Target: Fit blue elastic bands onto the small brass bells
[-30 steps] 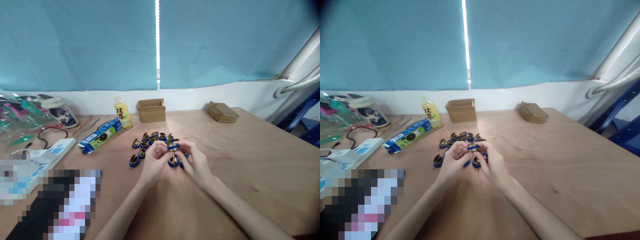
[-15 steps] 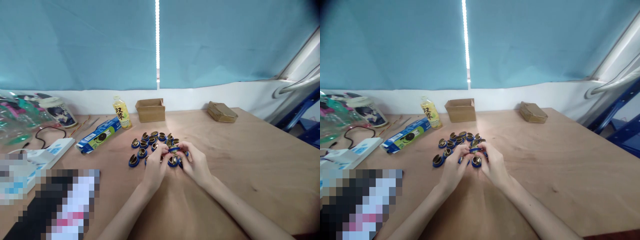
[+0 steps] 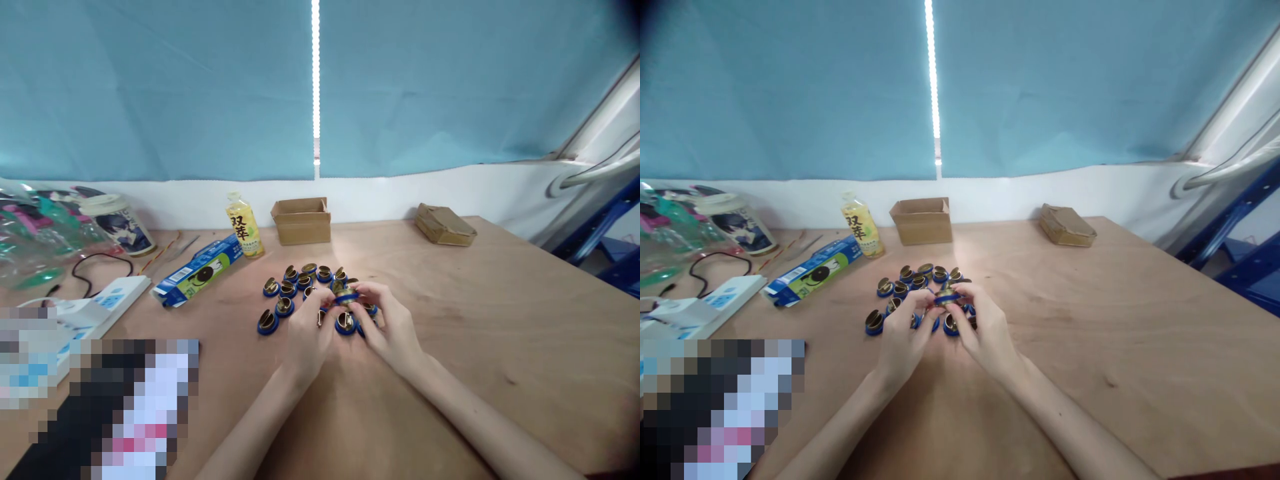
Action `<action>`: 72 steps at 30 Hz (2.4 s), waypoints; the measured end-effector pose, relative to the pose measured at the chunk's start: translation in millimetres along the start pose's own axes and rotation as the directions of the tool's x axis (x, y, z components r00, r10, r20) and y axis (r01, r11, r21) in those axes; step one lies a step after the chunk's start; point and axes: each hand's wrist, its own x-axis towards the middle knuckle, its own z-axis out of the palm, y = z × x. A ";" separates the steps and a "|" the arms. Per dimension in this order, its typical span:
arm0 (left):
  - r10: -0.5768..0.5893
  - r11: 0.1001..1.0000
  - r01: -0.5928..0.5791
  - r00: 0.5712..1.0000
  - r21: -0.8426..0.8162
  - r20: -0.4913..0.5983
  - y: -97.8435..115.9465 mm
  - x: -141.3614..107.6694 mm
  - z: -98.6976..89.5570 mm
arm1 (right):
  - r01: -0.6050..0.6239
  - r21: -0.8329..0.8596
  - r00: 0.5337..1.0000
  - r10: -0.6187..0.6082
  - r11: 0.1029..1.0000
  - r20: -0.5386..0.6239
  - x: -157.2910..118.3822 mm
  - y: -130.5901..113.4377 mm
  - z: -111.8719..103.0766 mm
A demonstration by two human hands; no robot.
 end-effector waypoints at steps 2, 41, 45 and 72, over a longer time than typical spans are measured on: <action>-0.005 1.000 0.005 1.000 -0.006 -0.016 1.1 0.1 -0.2 | -0.013 0.012 1.000 0.013 1.000 -0.001 -0.4 0.8 0.3; 0.211 0.969 -0.208 0.977 0.130 -0.008 8.9 -1.9 -1.9 | -0.005 -0.096 0.996 0.013 0.995 0.087 -1.3 -0.6 -1.2; 0.229 0.959 -0.225 0.973 0.171 -0.003 7.9 -3.6 0.8 | -0.010 -0.082 0.996 0.017 0.997 0.092 -2.6 -1.1 0.5; -0.459 0.679 0.483 0.867 -0.552 0.194 4.5 17.2 0.9 | -0.568 0.648 0.819 0.431 0.508 0.380 9.7 -3.8 2.4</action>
